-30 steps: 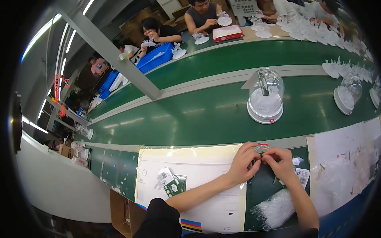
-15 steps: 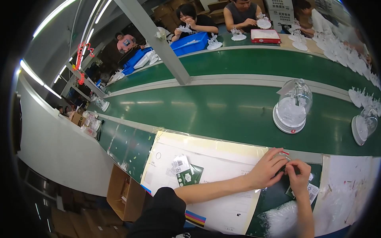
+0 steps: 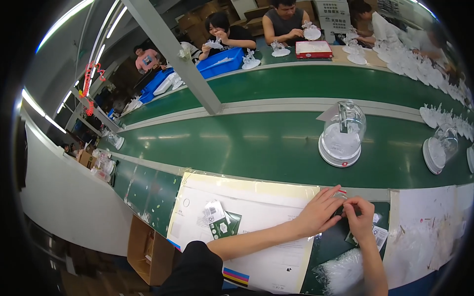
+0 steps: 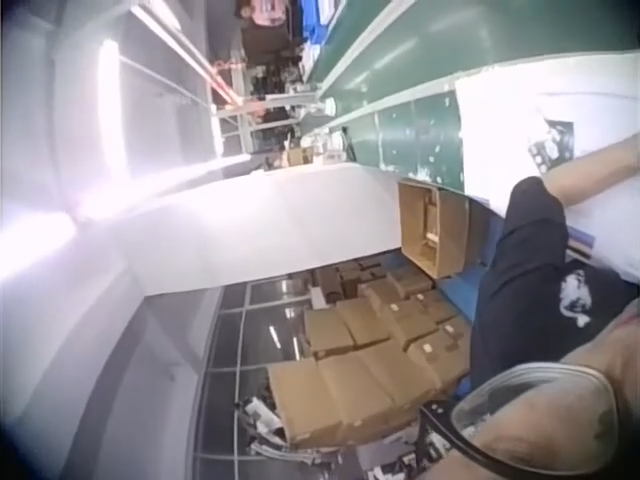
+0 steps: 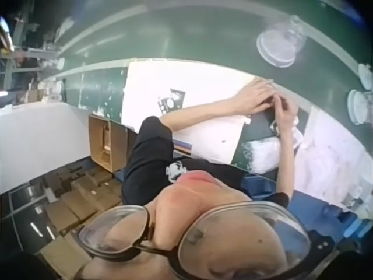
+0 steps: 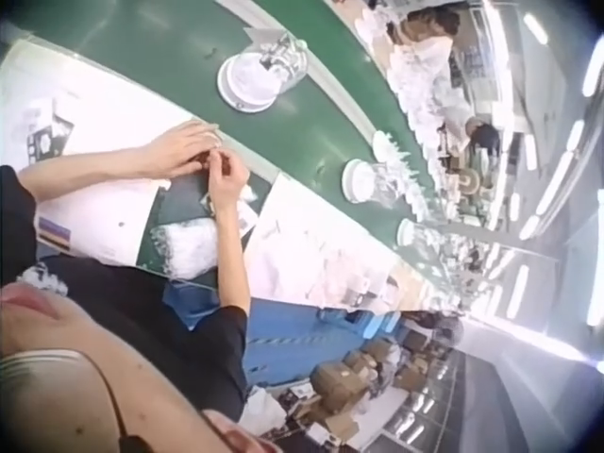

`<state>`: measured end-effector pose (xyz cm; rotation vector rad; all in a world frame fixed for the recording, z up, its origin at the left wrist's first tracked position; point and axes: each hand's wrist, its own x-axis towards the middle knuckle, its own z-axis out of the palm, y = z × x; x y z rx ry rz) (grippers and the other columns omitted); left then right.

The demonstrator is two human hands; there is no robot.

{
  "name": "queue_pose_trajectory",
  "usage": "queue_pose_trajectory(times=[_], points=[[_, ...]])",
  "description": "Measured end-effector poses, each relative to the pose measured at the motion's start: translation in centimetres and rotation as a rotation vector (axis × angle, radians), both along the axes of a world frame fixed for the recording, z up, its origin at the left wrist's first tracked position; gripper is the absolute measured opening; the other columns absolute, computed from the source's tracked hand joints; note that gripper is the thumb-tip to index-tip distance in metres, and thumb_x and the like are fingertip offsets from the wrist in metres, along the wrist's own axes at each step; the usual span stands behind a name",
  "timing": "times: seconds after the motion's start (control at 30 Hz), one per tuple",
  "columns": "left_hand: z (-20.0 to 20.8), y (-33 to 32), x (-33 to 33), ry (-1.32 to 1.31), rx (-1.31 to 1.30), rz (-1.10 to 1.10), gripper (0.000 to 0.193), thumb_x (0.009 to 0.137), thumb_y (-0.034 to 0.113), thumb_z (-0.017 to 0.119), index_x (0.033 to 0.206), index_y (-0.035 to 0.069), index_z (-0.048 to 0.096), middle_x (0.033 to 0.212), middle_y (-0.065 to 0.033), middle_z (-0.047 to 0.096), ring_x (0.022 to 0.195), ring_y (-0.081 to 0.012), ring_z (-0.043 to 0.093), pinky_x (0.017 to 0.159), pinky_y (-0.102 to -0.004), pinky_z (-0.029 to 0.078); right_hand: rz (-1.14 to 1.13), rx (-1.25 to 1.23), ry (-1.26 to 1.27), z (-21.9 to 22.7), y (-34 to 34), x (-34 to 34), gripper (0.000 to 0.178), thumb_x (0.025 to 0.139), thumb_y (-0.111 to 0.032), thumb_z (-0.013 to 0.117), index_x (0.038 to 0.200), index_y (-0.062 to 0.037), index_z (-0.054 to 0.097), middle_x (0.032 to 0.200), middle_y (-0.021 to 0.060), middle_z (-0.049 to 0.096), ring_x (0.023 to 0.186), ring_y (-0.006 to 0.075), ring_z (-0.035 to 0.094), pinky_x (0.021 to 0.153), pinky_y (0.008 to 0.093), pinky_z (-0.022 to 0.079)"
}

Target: The recorder is packing small green circuit boards into plastic bags and placing them into clear plastic dome enclosures on an assembly line.

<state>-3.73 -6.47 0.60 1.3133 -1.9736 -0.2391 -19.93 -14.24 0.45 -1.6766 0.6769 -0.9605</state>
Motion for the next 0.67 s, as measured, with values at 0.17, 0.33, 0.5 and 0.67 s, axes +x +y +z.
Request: queue_pose_trajectory(times=[0.17,0.33,0.5,0.67], points=[[-0.6,-0.6,0.2,0.013,0.032,-0.055,0.048,0.084,0.017,0.061,0.125,-0.002,0.045,0.123,-0.0202,0.049,0.130,-0.0378,0.035,0.108,-0.0468,0.029,0.004,-0.017,0.034,0.2,-0.1,-0.3,0.005,0.083,0.000,0.060,0.080,0.0035,0.059,0.072,0.0066,0.062,0.057,0.0109,0.060,0.053,0.0220,0.048],[-1.0,-0.1,-0.4,0.197,0.153,-0.027,0.058,0.082,0.010,0.061,0.133,-0.003,0.037,0.125,-0.0222,0.047,0.123,-0.0400,0.041,0.104,-0.0434,0.035,0.018,-0.087,0.083,-0.3,0.2,-0.6,0.003,0.081,0.000,0.063,0.081,0.0025,0.062,0.072,0.0077,0.065,0.059,0.0123,0.062,0.056,0.0226,0.050],[-2.9,-0.3,-0.3,0.130,0.164,-0.028,0.065,0.080,0.001,0.060,0.138,-0.003,0.030,0.125,-0.0244,0.047,0.118,-0.0387,0.047,0.099,-0.0412,0.040,0.005,-0.063,0.077,-0.7,0.6,0.1,0.004,0.082,-0.001,0.064,0.082,0.0024,0.063,0.071,0.0068,0.065,0.060,0.0114,0.063,0.055,0.0229,0.050],[-1.2,0.1,0.8,0.495,0.487,-0.175,0.083,0.083,0.001,0.060,0.148,0.008,0.009,0.130,-0.0212,0.048,0.116,-0.0368,0.050,0.102,-0.0434,0.036,0.074,0.034,0.044,0.1,0.1,-0.2,0.005,0.084,-0.003,0.063,0.085,0.0014,0.063,0.076,0.0089,0.066,0.059,0.0141,0.064,0.056,0.0242,0.051]])
